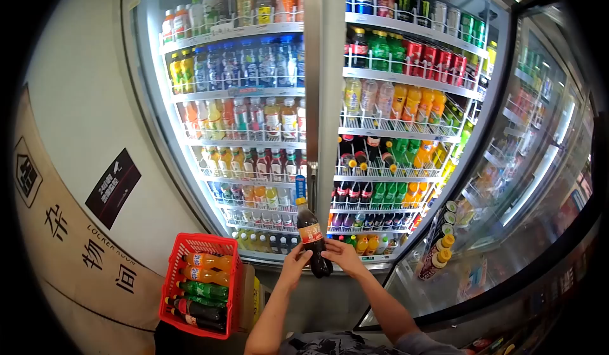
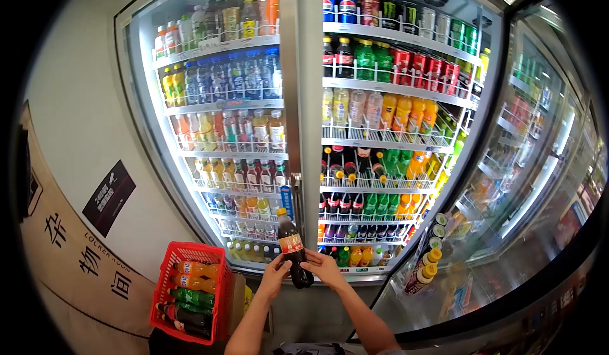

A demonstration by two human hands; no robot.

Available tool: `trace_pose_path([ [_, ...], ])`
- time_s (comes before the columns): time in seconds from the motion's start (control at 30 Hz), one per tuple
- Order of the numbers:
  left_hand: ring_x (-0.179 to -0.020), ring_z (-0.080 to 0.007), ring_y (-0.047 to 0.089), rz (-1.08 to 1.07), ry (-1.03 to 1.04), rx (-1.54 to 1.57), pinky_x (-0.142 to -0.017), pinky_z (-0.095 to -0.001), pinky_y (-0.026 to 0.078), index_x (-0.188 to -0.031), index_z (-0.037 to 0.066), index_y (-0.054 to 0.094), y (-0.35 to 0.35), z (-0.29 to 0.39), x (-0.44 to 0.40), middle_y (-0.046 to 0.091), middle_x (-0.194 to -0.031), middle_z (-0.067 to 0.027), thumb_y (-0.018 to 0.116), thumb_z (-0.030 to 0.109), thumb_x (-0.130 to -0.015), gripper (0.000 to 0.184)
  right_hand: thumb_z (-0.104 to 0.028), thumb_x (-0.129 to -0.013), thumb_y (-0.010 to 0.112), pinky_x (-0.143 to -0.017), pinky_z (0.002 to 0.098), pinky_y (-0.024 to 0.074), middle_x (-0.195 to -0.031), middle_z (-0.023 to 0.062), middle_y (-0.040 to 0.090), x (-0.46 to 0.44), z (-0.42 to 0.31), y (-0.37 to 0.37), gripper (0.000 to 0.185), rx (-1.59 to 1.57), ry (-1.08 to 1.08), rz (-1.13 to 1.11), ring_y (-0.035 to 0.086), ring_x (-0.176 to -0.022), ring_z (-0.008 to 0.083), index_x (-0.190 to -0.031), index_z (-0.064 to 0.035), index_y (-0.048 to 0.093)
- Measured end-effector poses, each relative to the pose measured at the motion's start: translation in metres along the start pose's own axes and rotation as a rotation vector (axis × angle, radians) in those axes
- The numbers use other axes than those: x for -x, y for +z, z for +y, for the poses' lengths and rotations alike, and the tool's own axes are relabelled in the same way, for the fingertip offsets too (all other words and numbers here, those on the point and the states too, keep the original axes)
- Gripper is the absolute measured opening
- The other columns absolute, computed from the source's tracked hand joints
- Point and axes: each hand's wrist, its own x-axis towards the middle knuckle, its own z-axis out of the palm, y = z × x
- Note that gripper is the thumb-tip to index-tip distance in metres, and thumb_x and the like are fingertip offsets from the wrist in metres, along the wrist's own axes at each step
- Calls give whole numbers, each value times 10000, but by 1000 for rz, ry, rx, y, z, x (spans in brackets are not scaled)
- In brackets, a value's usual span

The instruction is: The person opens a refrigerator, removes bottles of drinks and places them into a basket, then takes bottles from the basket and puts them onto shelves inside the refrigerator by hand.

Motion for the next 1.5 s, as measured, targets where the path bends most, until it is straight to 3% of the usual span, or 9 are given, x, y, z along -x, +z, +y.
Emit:
trace_pose_path([
  [0.2, -960, -135, 602, 149, 167, 10, -866, -292, 504, -1450, 35, 356, -55, 15, 25, 550, -1227, -124, 676, 181, -919, 636, -68, -851, 741, -1015, 317, 447, -1337, 196, 554, -26, 11, 62, 628, 29, 28, -124, 547, -1220, 214, -1395, 48, 449],
  [0.43, -1029, -132, 570, 351, 226, 48, -899, -277, 472, -1423, 49, 331, -128, 16, 52, 553, -1211, -117, 681, 158, -914, 628, -93, -834, 765, -998, 319, 465, -1331, 206, 558, -57, 31, 142, 628, 105, 59, -259, 560, -1203, 213, -1382, 25, 482],
  [0.5, -1037, -138, 559, 409, 266, 38, -845, -273, 457, -1436, 67, 344, -147, 9, 58, 570, -1174, -79, 664, 186, -925, 615, -92, -834, 764, -1001, 318, 463, -1329, 206, 560, -64, 43, 164, 630, 117, 49, -287, 560, -1202, 211, -1383, 27, 479],
  [0.73, -1099, -149, 541, 565, 296, 94, -908, -291, 453, -1450, 54, 328, -199, 22, 94, 548, -1237, -69, 625, 192, -957, 592, -48, -847, 735, -1002, 307, 460, -1301, 182, 589, -83, 60, 237, 602, 162, 75, -453, 580, -1178, 197, -1382, 38, 473],
  [0.83, -1103, -140, 545, 684, 386, -77, -903, -283, 463, -1456, 34, 339, -227, 13, 107, 549, -1238, -64, 615, 183, -964, 583, -40, -851, 728, -999, 306, 465, -1300, 170, 593, -86, 67, 267, 591, 196, 88, -500, 583, -1174, 195, -1380, 40, 474],
  [0.97, -937, -105, 541, 863, 334, -187, -790, -246, 466, -1447, 10, 388, -252, 14, 116, 556, -1194, -49, 615, 170, -963, 558, -57, -852, 731, -1016, 308, 447, -1311, 150, 589, -106, 83, 295, 602, 129, 101, -648, 573, -1184, 180, -1392, 12, 474],
  [1.03, -949, -150, 556, 962, 286, -204, -863, -269, 462, -1390, -35, 450, -244, 31, 124, 549, -1081, -68, 644, 173, -939, 532, -61, -853, 731, -1015, 311, 451, -1313, 150, 588, -116, 95, 305, 594, 114, 110, -733, 580, -1181, 188, -1382, 27, 476],
  [1.07, -945, -129, 545, 1004, 280, -159, -861, -265, 458, -1389, -27, 458, -240, 36, 123, 573, -1039, -59, 649, 173, -934, 533, -62, -854, 729, -1010, 316, 458, -1312, 169, 586, -121, 98, 309, 585, 103, 101, -754, 587, -1176, 202, -1372, 42, 478],
  [1.5, -947, -146, 591, 1476, 231, -208, -869, -275, 479, -1430, 0, 376, -211, 22, 119, 625, -1096, -119, 668, 117, -903, 614, -87, -844, 745, -971, 314, 500, -1253, 196, 617, -151, 112, 331, 601, 212, 126, -1104, 622, -1125, 207, -1355, 74, 473],
])
